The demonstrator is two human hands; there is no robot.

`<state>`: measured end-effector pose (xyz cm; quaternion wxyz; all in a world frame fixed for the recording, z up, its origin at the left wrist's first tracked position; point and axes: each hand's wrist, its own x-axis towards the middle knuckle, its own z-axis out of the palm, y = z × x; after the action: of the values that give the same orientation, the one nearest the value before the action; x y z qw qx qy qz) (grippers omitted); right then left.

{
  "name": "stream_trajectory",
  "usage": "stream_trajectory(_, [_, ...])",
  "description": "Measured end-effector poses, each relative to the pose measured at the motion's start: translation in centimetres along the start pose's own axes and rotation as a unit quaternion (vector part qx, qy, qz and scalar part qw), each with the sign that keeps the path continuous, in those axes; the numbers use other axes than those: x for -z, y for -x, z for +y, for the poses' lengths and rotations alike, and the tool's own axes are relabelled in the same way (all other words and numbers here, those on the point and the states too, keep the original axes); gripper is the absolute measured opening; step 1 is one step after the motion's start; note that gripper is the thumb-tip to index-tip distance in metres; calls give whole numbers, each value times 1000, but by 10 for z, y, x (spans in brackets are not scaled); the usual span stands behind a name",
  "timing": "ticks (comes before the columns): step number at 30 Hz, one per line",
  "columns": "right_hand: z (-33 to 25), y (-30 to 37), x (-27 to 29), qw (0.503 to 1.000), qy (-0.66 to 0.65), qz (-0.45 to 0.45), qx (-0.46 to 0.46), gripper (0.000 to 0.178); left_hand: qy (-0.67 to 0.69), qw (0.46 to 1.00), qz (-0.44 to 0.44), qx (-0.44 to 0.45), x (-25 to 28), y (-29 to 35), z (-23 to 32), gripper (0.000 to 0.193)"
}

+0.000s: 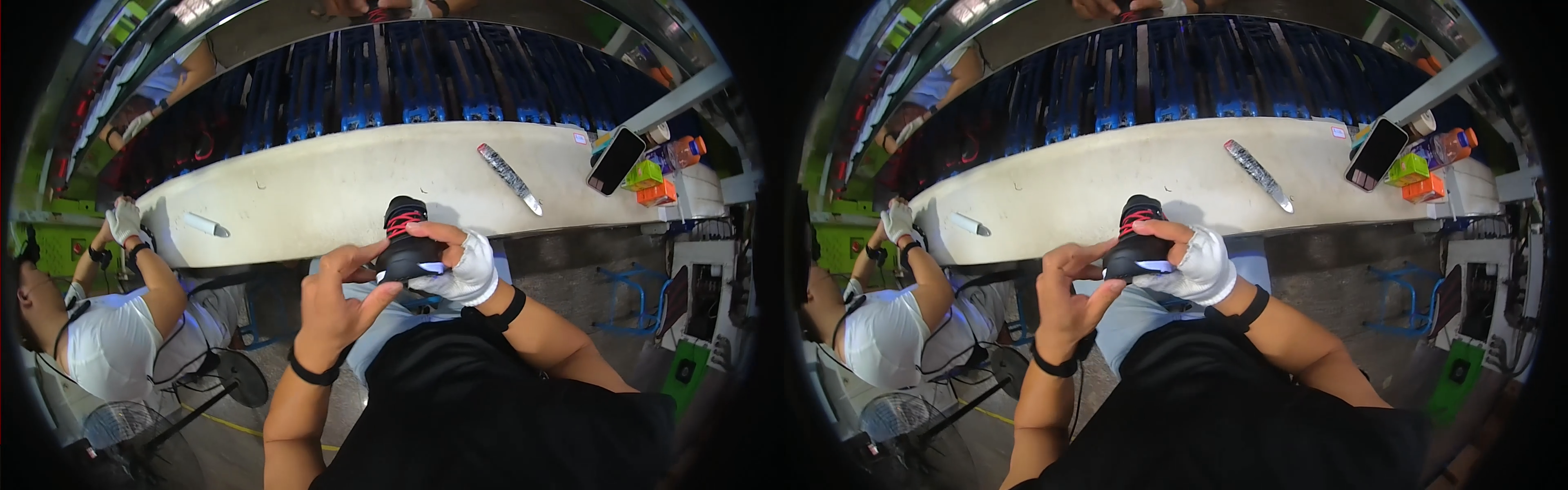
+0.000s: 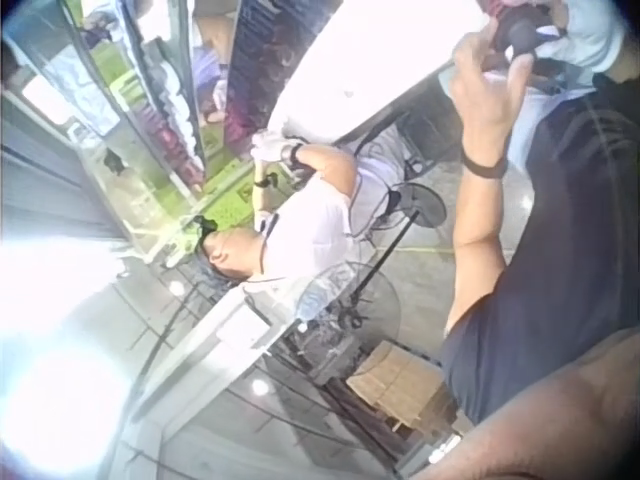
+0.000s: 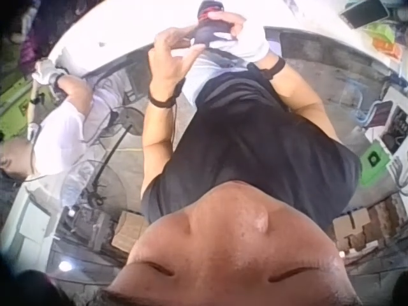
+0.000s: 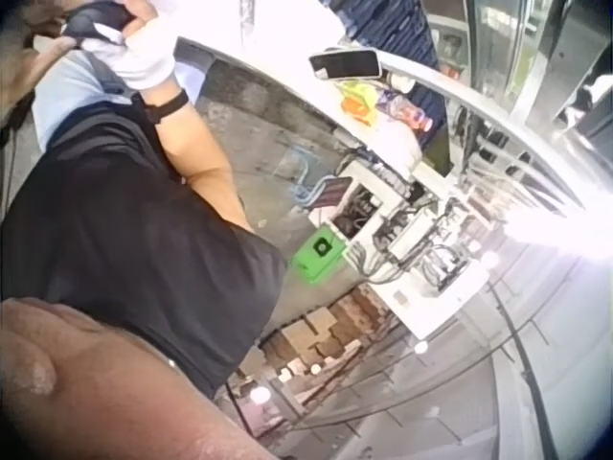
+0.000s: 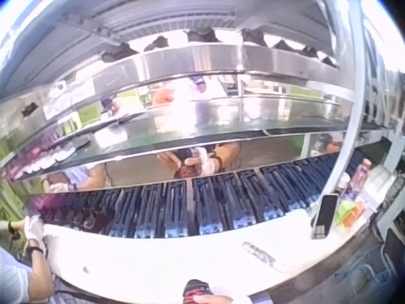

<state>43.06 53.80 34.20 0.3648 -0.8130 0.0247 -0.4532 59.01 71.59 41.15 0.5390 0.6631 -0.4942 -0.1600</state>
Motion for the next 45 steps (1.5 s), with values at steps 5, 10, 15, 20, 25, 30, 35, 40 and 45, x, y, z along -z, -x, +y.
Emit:
stream_trajectory(5, [-17,-5,-2,998,38,-49,-2,34,-357,918,-118,-128,14,-44,48,114])
stream_trajectory(10, [-19,8,3,989,85,-96,-78,33,-227,963,-144,-27,20,-38,13,102])
stream_trajectory(15, [-6,12,14,975,124,-144,-118,38,-173,980,-99,10,28,-17,-6,79])
stream_trajectory(20, [1,18,3,977,125,-135,-110,38,-130,986,-71,79,37,5,-16,73])
stream_trajectory(25, [-5,9,-6,963,197,-175,-62,33,-194,962,-143,130,49,2,-7,89])
stream_trajectory(30, [-12,9,-20,947,250,-202,-4,22,-366,881,-195,228,14,-6,-18,110])
stream_trajectory(35, [-13,9,-13,943,252,-213,-34,29,-326,895,-174,250,16,-2,-11,110])
stream_trajectory(40, [-25,8,30,905,303,-235,-186,58,-231,946,-215,75,32,-8,45,90])
stream_trajectory(45, [-62,-32,64,989,32,-136,-51,87,-38,990,17,-137,-37,-8,-5,58])
